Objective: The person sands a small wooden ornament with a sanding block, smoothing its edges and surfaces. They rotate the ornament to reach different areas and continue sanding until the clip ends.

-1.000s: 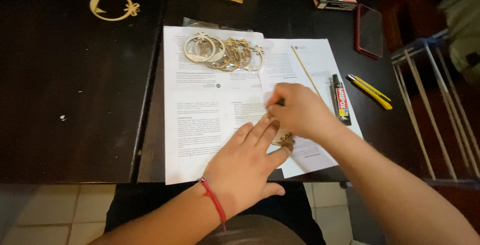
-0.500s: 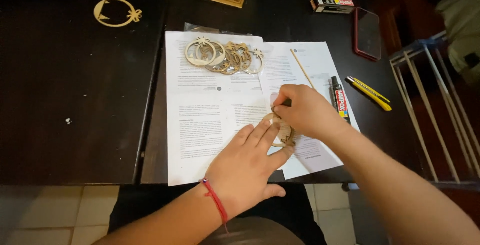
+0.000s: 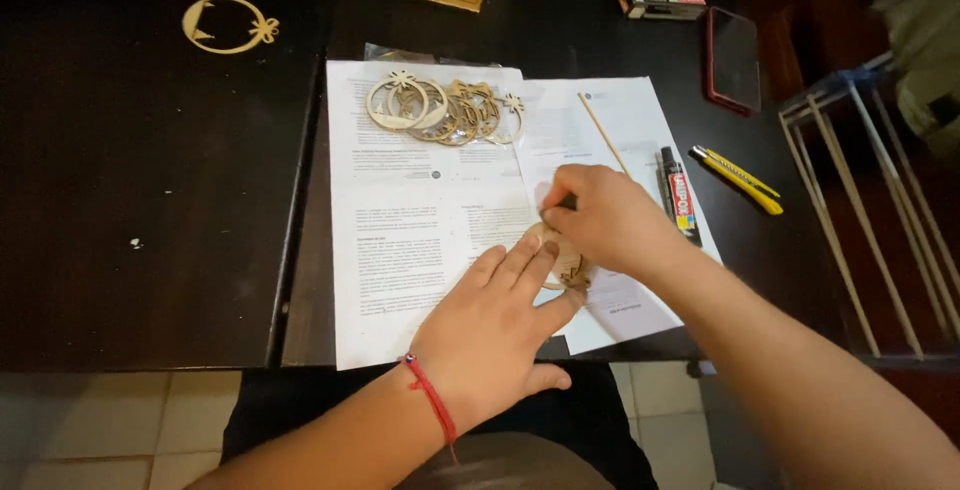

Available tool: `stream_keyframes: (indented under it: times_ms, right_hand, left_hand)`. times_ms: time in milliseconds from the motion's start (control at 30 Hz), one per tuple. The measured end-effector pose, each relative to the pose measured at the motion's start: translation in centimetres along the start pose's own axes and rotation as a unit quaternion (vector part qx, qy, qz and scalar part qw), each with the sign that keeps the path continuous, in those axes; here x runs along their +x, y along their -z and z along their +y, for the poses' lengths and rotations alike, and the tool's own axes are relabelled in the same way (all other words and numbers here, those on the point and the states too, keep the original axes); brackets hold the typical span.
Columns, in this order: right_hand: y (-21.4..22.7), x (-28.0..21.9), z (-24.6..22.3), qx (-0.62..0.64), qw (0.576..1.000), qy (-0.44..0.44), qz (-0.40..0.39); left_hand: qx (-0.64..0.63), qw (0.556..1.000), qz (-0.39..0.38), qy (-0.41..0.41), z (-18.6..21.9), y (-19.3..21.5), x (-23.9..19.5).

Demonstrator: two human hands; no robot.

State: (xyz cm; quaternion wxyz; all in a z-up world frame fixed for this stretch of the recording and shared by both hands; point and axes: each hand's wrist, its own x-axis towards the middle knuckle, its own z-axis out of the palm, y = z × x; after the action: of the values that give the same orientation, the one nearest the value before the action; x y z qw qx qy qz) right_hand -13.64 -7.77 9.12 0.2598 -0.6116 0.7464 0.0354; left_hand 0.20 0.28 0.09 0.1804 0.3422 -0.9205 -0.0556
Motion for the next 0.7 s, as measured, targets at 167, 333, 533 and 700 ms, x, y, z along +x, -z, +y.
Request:
stream_keyframes:
  times_ms: [167,333,533,700]
  right_hand:
    - [-0.5,-0.6,-0.8,-0.012,1.0,0.001,-0.012]
    - [0.0,-0.6,-1.0,0.007,1.0,-0.027,-0.002]
    - [-0.5,0.1,-0.3,-0.013,1.0,0.016,0.003]
    - [-1.0,-0.9,-1.6,0.004,1.0,0.016,-0.006]
  left_hand:
    - [-0.016,1.0,0.003,0.003,0.1,-0.1,0.1]
    - [-0.001,1.0,-0.009,0.001,-0.1,0.3,0.1]
    - [0.003,1.0,0.009,0.004,0.0,0.1,-0.1]
    - [0.019,1.0,0.0,-0.003,0.0,0.4,0.1]
